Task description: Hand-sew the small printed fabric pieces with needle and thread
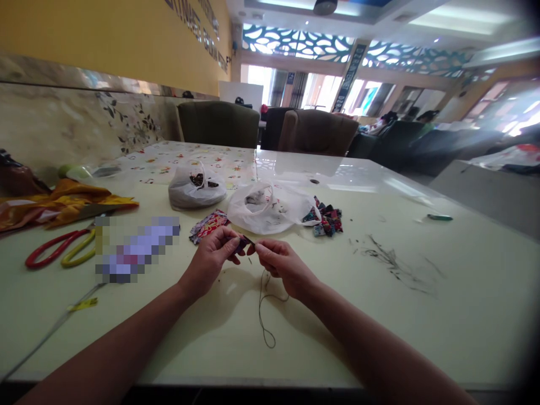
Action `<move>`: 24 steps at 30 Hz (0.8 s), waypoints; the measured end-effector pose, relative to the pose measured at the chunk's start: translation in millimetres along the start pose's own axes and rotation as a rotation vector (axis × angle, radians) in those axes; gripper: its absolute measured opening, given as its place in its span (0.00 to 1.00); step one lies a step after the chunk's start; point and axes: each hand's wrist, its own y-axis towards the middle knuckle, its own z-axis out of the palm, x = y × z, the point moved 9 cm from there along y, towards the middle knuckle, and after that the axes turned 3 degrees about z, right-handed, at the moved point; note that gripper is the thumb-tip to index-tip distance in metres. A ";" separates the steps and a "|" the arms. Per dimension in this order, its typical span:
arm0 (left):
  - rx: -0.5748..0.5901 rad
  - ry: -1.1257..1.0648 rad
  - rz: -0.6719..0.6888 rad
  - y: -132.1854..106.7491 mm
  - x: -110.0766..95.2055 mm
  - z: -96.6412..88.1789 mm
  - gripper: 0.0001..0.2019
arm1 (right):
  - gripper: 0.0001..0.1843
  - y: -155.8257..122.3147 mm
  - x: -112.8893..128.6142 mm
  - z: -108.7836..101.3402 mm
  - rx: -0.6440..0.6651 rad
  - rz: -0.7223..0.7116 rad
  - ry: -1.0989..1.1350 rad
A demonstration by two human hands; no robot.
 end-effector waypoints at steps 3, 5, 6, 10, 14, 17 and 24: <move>0.015 0.001 -0.002 -0.3 -0.9 2.1 0.10 | 0.20 0.1 0.8 -0.7 -0.008 -0.003 -0.007; 0.004 0.011 -0.011 0.0 -1.0 1.3 0.11 | 0.20 -0.1 0.4 -0.6 -0.006 0.003 -0.013; -0.004 0.017 -0.015 0.2 -0.9 0.4 0.11 | 0.20 -0.3 0.1 -0.4 -0.004 0.007 -0.017; -0.005 0.037 -0.013 1.3 0.0 -0.2 0.12 | 0.20 -1.3 -0.5 2.8 0.028 0.015 -0.021; 0.020 0.053 0.009 1.0 -1.0 2.5 0.11 | 0.19 -1.8 2.5 2.0 0.004 -0.001 -0.027; 0.021 0.064 0.009 0.6 -1.4 2.8 0.11 | 0.19 -1.4 4.3 0.0 -0.025 -0.013 -0.042; 0.029 0.088 0.011 1.1 -1.8 1.7 0.10 | 0.20 1.6 -2.3 -2.4 -0.012 0.016 -0.030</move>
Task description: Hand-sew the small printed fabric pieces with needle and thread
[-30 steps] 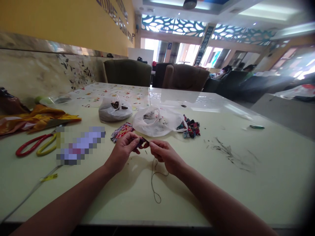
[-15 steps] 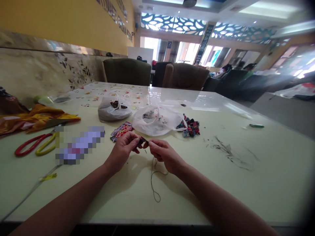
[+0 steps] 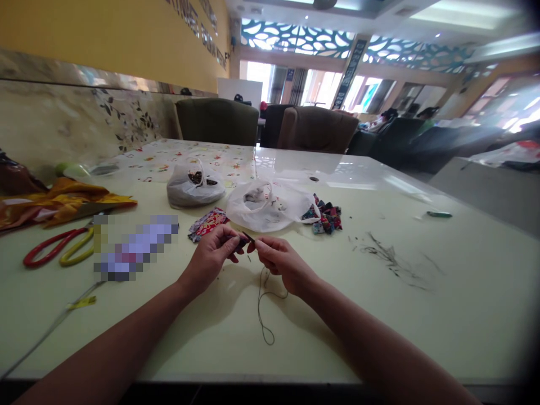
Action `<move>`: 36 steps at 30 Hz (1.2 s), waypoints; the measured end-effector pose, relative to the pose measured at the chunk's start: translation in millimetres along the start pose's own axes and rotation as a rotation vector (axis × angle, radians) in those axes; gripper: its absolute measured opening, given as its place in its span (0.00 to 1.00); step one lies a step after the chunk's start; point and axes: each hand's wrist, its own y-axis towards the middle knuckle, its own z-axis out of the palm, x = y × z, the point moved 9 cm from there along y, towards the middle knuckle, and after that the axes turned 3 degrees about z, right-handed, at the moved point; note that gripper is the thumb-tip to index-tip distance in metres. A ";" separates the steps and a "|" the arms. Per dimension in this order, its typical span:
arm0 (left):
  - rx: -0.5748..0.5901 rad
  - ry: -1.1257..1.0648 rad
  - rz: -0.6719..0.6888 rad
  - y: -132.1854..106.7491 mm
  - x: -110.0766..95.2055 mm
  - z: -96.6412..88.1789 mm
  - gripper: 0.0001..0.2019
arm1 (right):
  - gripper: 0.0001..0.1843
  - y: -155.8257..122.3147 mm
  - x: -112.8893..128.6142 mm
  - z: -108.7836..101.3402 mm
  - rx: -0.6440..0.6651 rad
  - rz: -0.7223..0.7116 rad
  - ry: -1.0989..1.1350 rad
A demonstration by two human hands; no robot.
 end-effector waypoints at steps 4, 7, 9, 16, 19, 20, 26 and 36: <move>-0.003 0.003 -0.003 0.2 1.3 0.0 0.11 | 0.20 -0.4 0.8 1.1 0.012 0.002 0.001; -0.012 -0.002 -0.005 0.2 1.5 -0.3 0.11 | 0.19 -1.5 4.3 1.7 -0.003 -0.008 -0.019; -0.009 -0.003 -0.001 0.3 0.8 0.1 0.11 | 0.19 -2.2 6.4 1.4 -0.018 -0.015 -0.035; -0.014 0.000 -0.003 1.2 2.6 -1.0 0.11 | 0.20 -1.6 -0.7 0.8 0.012 0.027 -0.011; -0.028 -0.006 -0.009 1.4 5.0 -2.8 0.12 | 0.20 -1.0 -3.1 2.0 0.035 0.030 0.000; -0.027 -0.007 -0.010 1.4 5.6 -2.9 0.12 | 0.20 -0.8 -3.1 2.5 0.038 0.028 -0.001; 0.028 0.000 -0.003 1.6 5.1 2.7 0.11 | 0.19 -0.9 3.6 0.5 -0.017 -0.016 -0.046; -0.086 -0.027 -0.049 2.3 8.8 -8.1 0.12 | 0.20 -0.3 19.1 -17.6 -0.098 -0.119 -0.249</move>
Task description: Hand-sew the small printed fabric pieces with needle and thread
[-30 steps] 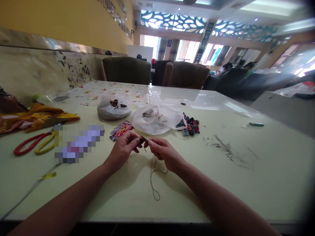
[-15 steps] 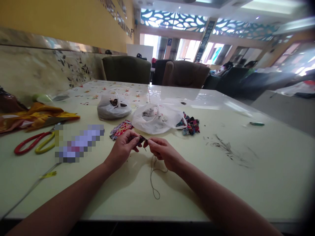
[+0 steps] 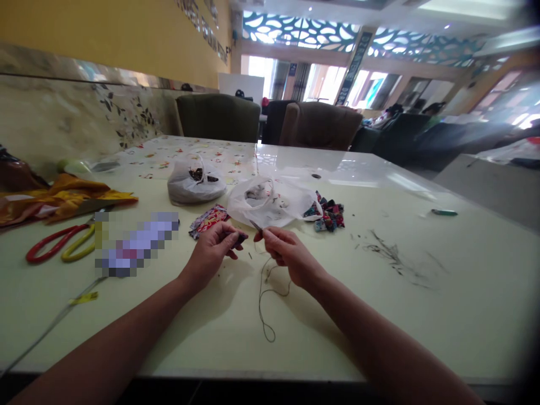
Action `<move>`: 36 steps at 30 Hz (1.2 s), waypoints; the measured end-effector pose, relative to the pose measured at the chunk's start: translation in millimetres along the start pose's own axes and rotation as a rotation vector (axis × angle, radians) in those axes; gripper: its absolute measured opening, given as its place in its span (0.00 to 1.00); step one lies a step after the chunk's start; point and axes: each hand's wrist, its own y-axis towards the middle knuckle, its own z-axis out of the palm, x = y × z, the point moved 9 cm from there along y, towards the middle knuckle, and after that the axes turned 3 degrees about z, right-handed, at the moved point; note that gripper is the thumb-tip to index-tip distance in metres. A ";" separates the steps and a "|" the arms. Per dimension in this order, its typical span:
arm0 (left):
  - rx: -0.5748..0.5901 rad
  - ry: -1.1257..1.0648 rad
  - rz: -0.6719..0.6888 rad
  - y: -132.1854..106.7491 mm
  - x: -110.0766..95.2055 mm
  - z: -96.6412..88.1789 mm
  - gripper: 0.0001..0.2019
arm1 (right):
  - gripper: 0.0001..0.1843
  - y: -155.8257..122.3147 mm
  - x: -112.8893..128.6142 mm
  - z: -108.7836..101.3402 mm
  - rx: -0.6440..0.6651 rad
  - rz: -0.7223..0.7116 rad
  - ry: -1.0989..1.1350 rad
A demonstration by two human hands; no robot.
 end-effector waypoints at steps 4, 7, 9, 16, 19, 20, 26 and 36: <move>-0.109 -0.070 -0.071 0.2 7.7 -8.9 0.13 | 0.14 9.0 12.3 -45.9 -0.284 -0.041 -0.705; -0.145 -0.115 -0.097 -0.8 9.3 -10.2 0.13 | 0.13 17.9 -6.1 -73.3 -0.297 0.170 -1.056; -0.147 -0.139 -0.103 -1.6 9.0 -9.1 0.13 | 0.14 21.8 -17.3 -80.2 -0.253 0.229 -1.148; -0.082 -0.184 -0.074 -2.7 7.7 -1.1 0.13 | 0.08 2.2 31.3 -27.8 -0.241 -0.474 -0.760; -0.025 -0.172 -0.057 -4.0 5.5 5.0 0.13 | 0.09 -13.0 44.2 -7.3 -0.141 -0.598 -0.476; -0.006 -0.164 -0.051 -4.6 4.3 7.0 0.13 | 0.10 -16.3 46.2 -2.9 -0.124 -0.613 -0.445; 0.066 -0.142 -0.013 -7.1 -1.1 14.3 0.12 | 0.12 -20.8 46.4 4.7 -0.079 -0.602 -0.449; 0.083 -0.085 0.027 -8.4 -1.9 17.6 0.12 | 0.11 -23.1 46.5 12.7 -0.061 -0.646 -0.542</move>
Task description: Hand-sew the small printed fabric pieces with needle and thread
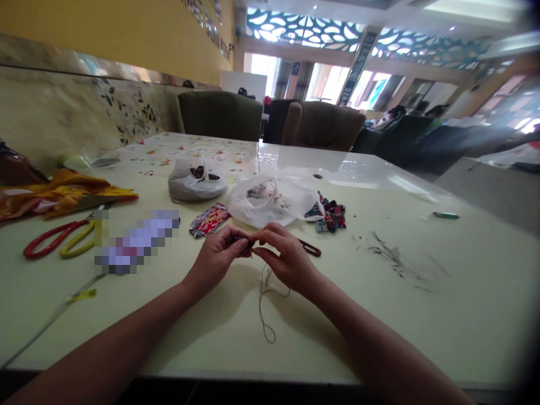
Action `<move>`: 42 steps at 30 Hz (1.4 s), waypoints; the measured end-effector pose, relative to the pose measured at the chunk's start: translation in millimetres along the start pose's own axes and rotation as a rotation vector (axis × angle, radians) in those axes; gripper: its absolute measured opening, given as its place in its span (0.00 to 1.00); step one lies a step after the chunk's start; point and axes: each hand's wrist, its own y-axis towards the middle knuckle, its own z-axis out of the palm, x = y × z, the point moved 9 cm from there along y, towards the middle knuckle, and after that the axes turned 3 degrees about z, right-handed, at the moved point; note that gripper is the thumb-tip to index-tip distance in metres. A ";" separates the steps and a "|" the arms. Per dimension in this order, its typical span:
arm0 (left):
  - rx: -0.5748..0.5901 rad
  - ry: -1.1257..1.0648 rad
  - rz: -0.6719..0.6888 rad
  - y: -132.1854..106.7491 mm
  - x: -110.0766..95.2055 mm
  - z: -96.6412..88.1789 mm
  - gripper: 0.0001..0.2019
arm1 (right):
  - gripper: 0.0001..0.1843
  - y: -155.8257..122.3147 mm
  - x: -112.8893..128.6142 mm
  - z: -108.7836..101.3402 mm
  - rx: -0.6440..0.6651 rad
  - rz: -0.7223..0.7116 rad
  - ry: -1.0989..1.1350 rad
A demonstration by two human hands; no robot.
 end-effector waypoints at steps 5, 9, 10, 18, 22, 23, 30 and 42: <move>0.015 0.076 0.031 -3.4 -2.1 4.6 0.10 | 0.05 -0.1 3.0 3.4 0.013 -0.040 -0.097; 0.012 0.076 0.036 -5.3 -2.4 6.6 0.09 | 0.04 0.9 1.1 1.8 0.013 0.012 -0.042; 0.008 0.069 0.033 -5.4 -2.2 6.1 0.09 | 0.03 1.1 -0.4 0.6 0.001 0.036 -0.002; 0.018 0.128 0.073 -4.0 -9.0 5.5 0.08 | 0.06 0.1 -12.2 3.3 -0.030 0.179 0.156; -0.024 0.262 0.105 -5.3 -13.1 4.0 0.07 | 0.09 -1.0 -4.9 0.1 -0.071 0.134 0.087; -0.028 0.251 0.098 -5.6 -11.7 3.9 0.07 | 0.09 -1.5 -3.2 -1.1 -0.087 0.126 0.070; 0.019 -0.015 -0.073 -5.8 9.2 8.7 0.10 | 0.09 -5.5 -1.5 -1.0 -0.146 0.123 0.043; -0.121 0.188 0.079 4.7 -11.8 -17.6 0.10 | 0.08 0.7 -36.8 -3.5 0.312 0.305 -0.221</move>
